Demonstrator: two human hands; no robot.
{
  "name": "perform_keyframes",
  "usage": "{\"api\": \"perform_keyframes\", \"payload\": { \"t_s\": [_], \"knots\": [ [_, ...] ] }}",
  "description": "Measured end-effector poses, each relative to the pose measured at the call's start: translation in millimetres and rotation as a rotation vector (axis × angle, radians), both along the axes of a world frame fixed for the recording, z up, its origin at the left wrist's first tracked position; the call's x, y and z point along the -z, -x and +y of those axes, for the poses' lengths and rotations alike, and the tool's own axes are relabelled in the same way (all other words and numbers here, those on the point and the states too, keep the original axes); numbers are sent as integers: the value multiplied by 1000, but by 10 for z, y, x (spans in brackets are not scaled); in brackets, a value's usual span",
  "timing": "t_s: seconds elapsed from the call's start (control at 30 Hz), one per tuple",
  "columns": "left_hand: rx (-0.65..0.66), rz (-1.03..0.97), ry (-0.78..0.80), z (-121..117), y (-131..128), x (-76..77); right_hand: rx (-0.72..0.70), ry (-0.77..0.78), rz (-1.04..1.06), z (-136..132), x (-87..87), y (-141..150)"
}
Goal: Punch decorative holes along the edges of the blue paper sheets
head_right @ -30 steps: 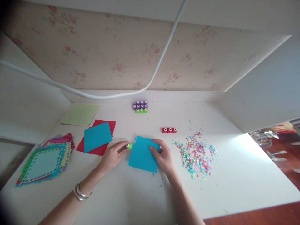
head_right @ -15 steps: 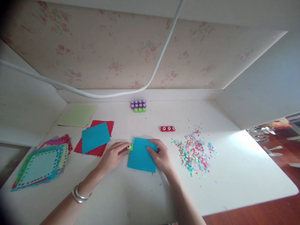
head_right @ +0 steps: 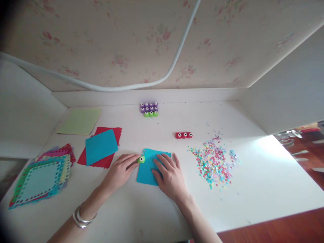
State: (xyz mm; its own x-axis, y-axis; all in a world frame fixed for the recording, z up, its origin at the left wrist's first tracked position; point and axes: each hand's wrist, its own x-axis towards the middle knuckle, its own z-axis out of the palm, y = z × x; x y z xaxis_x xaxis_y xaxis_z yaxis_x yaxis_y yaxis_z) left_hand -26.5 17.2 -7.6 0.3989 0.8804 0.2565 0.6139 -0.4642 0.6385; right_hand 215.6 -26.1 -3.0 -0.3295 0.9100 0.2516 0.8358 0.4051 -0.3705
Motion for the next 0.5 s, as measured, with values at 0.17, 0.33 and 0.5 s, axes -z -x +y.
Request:
{"api": "perform_keyframes", "payload": {
  "t_s": [0.17,0.33,0.5],
  "knots": [
    [6,-1,4,7,0,1,-11,-1,11,8,56,-26],
    [22,4,-5,11,4,18,-17,3,24,24,54,-39],
    [25,4,-6,21,10,14,-17,9,14,30,54,-36]
  ]
}}
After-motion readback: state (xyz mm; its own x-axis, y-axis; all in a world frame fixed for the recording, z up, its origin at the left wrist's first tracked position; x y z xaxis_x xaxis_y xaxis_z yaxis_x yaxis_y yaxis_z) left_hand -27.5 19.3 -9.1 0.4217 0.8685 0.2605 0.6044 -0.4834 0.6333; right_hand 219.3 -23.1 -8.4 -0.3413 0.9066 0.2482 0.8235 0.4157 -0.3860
